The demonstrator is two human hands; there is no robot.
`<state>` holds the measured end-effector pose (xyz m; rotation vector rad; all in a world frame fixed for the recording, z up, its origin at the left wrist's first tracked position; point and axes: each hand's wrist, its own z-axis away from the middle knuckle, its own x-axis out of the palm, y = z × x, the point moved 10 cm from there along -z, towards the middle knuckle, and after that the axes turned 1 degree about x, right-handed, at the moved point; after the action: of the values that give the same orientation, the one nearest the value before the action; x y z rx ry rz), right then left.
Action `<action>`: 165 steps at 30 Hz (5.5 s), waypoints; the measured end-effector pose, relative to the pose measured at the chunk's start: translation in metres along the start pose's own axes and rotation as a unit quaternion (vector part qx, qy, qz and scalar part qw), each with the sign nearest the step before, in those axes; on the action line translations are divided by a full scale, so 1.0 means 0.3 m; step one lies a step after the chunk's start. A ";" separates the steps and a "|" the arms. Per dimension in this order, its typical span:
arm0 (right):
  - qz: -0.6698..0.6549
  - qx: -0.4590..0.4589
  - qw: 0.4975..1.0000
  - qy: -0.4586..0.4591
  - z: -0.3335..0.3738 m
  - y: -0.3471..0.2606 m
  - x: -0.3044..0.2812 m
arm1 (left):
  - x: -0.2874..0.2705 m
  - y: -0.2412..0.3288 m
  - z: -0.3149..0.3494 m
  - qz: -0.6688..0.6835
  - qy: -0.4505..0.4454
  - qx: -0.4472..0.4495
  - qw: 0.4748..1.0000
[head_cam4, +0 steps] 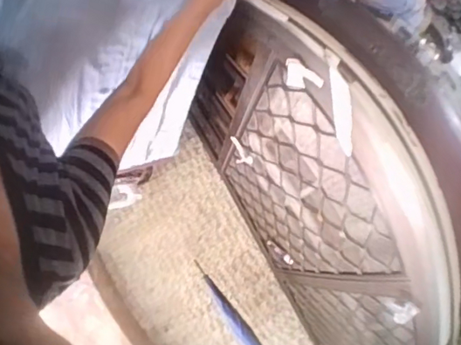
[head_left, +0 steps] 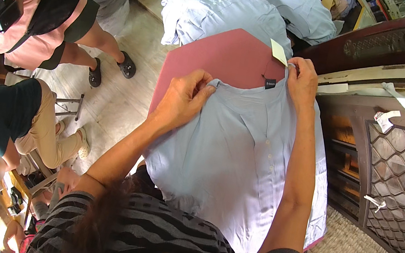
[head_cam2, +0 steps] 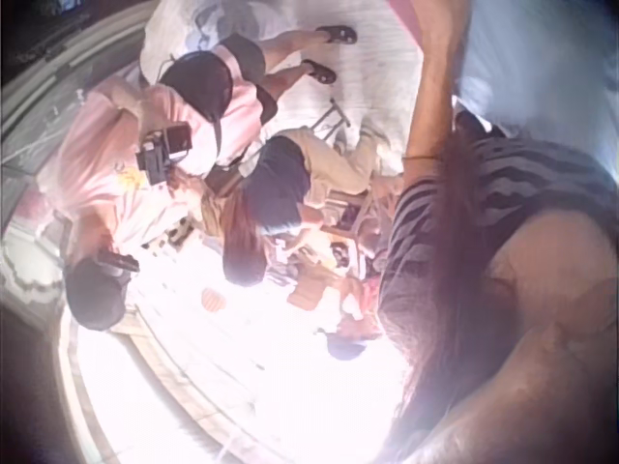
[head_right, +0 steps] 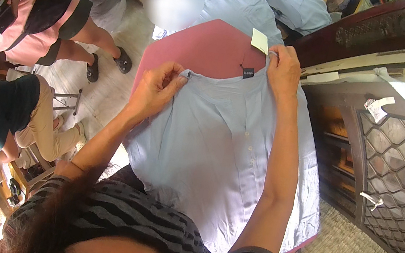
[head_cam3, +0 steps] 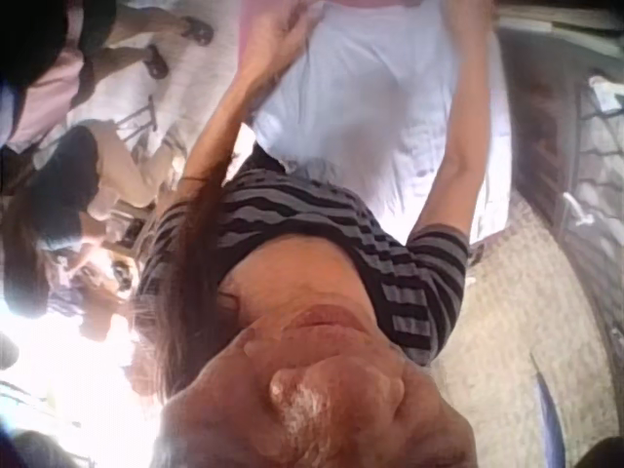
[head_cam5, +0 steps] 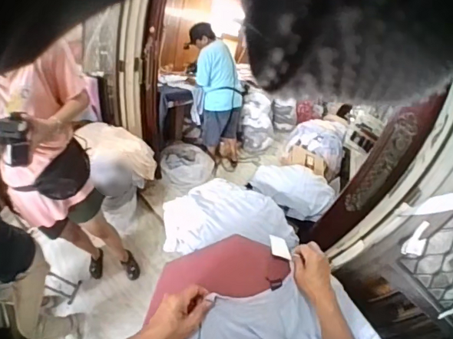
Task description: The person irons a blue collared shirt on a pink ironing board using a steam iron. The person smoothes the fabric by hand, presses the iron along the torso and collar, and then picks up the shirt and moves it off the board.
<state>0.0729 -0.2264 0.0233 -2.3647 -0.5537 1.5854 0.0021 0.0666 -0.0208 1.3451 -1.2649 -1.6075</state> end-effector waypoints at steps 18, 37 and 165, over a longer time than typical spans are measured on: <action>0.059 0.017 0.998 0.019 0.442 -0.496 0.075 | -0.157 -0.107 0.262 -0.237 -0.034 0.044 0.970; -0.087 0.125 0.986 -0.067 0.398 -0.283 0.082 | 0.101 0.021 0.203 -0.312 -0.052 0.243 0.917; 0.256 0.588 0.679 0.357 2.446 -0.471 -0.768 | 1.575 0.706 1.312 -0.016 -0.481 0.673 0.562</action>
<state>-0.7083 -0.2081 -0.0086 -1.7554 1.0715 0.5400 -0.5077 -0.3338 0.0329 0.9917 -3.6509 -1.1865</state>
